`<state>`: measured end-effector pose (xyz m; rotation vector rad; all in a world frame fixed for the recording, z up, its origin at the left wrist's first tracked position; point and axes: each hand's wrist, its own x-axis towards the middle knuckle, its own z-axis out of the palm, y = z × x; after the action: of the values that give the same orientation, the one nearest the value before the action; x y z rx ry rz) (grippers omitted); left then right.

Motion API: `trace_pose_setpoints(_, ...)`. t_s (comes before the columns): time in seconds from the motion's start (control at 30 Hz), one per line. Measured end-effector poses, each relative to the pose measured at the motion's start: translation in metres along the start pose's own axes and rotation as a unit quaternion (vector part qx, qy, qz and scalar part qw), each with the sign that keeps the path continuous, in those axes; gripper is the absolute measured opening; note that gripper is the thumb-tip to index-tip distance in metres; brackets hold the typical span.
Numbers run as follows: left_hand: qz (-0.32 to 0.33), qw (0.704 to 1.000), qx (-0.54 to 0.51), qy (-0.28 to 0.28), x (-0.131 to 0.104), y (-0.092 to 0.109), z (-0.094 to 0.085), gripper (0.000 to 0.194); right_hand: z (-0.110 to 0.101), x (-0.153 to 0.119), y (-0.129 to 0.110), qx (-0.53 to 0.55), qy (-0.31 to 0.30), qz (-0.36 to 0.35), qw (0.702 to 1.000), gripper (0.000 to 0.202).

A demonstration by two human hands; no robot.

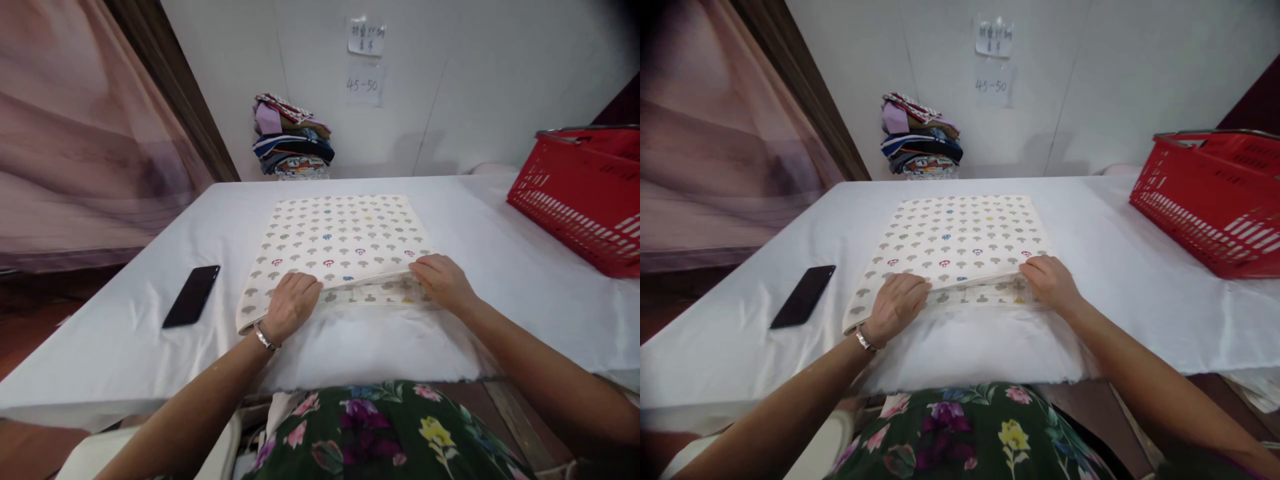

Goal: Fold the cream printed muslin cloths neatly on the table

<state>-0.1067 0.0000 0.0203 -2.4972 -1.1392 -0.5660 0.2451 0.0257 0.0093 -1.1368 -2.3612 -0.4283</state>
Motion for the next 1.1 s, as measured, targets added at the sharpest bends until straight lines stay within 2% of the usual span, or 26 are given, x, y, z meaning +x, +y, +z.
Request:
trace_pose_setpoints(0.13,0.04,0.997,-0.053,-0.047,-0.013,0.005,0.005,0.017,-0.001,-0.013,-0.007,0.051,-0.097,-0.05,0.993,0.022)
trace_pose_setpoints(0.23,0.045,0.995,-0.079,-0.037,-0.02,0.004,0.009,0.017,-0.005,-0.026,-0.009,0.061,-0.117,-0.043,0.99,0.027)
trace_pose_setpoints(0.43,0.057,0.995,-0.084,0.0,-0.022,-0.002,0.016,0.017,-0.018,-0.047,0.012,0.018,-0.114,-0.007,0.993,0.025)
trace_pose_setpoints(0.57,0.061,0.996,-0.06,0.016,-0.019,-0.008,0.016,0.014,-0.024,-0.043,0.03,-0.024,-0.106,0.009,0.994,0.02)
trace_pose_setpoints(0.7,0.028,0.995,-0.016,0.09,-0.009,-0.017,0.009,0.014,-0.029,-0.023,0.04,-0.088,-0.038,0.04,0.995,0.019)
trace_pose_setpoints(0.77,0.009,0.994,0.004,0.105,-0.006,-0.019,0.006,0.013,-0.027,-0.018,0.041,-0.107,0.005,0.064,0.992,0.021)
trace_pose_setpoints(0.83,0.029,0.996,-0.005,0.083,-0.008,-0.019,0.006,0.014,-0.02,-0.02,0.041,-0.098,-0.002,0.055,0.994,0.022)
trace_pose_setpoints(0.97,0.108,0.991,-0.082,-0.019,-0.017,-0.012,0.01,0.02,-0.008,-0.04,0.043,-0.028,-0.099,-0.001,0.995,0.025)
trace_pose_setpoints(1.1,0.096,0.991,-0.084,-0.031,-0.021,-0.007,0.014,0.02,-0.013,-0.052,0.043,-0.014,-0.12,0.015,0.993,0.029)
